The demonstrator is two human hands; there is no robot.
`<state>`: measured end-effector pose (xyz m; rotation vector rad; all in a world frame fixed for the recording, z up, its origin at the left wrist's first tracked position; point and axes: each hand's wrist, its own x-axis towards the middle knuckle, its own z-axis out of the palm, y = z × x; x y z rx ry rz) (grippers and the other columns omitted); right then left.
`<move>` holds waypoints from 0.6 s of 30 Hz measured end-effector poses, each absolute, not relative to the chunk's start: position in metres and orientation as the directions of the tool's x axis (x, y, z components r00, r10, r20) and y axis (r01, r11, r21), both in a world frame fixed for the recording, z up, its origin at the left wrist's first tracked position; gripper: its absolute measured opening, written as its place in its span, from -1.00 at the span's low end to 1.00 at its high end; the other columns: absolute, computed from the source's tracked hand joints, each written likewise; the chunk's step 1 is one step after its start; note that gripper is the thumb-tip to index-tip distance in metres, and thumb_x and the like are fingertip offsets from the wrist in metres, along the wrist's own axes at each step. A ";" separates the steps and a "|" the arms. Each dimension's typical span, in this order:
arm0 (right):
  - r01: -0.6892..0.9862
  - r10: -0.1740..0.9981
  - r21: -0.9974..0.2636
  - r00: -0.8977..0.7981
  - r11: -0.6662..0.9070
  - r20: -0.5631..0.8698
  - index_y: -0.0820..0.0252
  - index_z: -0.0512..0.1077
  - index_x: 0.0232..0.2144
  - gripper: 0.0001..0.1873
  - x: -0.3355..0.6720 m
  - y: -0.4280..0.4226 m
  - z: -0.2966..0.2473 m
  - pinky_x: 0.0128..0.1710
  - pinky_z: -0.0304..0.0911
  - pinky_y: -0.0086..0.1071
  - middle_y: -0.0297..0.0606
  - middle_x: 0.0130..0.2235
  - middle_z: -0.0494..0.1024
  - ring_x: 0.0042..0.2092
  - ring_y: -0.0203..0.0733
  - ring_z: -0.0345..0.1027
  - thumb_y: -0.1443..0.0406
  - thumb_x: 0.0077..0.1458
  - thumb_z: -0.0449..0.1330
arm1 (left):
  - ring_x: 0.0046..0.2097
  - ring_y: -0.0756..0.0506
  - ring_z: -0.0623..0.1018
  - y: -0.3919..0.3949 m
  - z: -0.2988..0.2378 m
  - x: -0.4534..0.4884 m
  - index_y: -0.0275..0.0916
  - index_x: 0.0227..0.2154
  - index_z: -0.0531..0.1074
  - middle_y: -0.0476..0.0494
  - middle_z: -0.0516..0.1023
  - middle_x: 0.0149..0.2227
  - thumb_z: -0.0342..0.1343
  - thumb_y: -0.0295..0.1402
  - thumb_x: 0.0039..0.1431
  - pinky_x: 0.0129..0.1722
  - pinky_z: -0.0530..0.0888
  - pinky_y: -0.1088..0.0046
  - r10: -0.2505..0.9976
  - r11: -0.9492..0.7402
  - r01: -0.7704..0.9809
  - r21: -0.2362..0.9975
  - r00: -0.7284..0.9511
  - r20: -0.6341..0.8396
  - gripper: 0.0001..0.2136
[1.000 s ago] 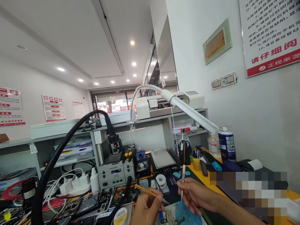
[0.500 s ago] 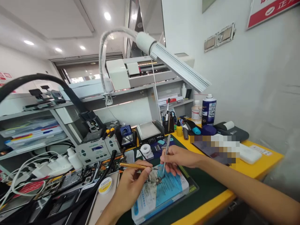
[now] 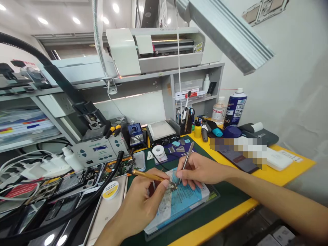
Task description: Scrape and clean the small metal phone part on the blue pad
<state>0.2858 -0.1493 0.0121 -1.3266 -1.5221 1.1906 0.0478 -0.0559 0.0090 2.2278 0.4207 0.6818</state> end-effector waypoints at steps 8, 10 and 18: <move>0.297 0.995 -0.954 -0.099 0.038 0.009 0.22 0.46 -0.33 -0.58 0.279 -0.153 0.011 -0.65 0.24 -0.53 -0.35 -0.46 0.57 -0.57 -0.35 0.37 -0.01 0.21 0.41 | -0.44 0.00 0.46 -0.056 0.009 0.046 -0.22 -0.28 0.59 -0.07 0.60 -0.33 0.05 -0.24 0.47 -0.46 0.34 0.48 0.442 -0.705 0.091 0.703 0.832 0.335 -0.73; 0.295 0.996 -0.955 -0.091 0.042 0.015 0.22 0.45 -0.33 -0.56 0.276 -0.153 0.012 -0.61 0.26 -0.52 -0.34 -0.45 0.58 -0.56 -0.36 0.38 -0.03 0.20 0.41 | -0.43 0.01 0.47 -0.055 0.008 0.046 -0.22 -0.30 0.59 -0.07 0.60 -0.33 0.05 -0.25 0.46 -0.44 0.36 0.49 0.428 -0.714 0.084 0.696 0.838 0.338 -0.72; 0.324 0.997 -0.945 -0.071 0.029 0.006 0.21 0.44 -0.33 -0.54 0.270 -0.155 0.015 -0.56 0.27 -0.48 -0.34 -0.44 0.56 -0.54 -0.35 0.37 -0.06 0.22 0.38 | -0.45 0.00 0.48 -0.053 0.007 0.047 -0.25 -0.33 0.62 -0.10 0.63 -0.33 0.06 -0.29 0.44 -0.48 0.37 0.49 0.410 -0.736 0.072 0.673 0.838 0.359 -0.72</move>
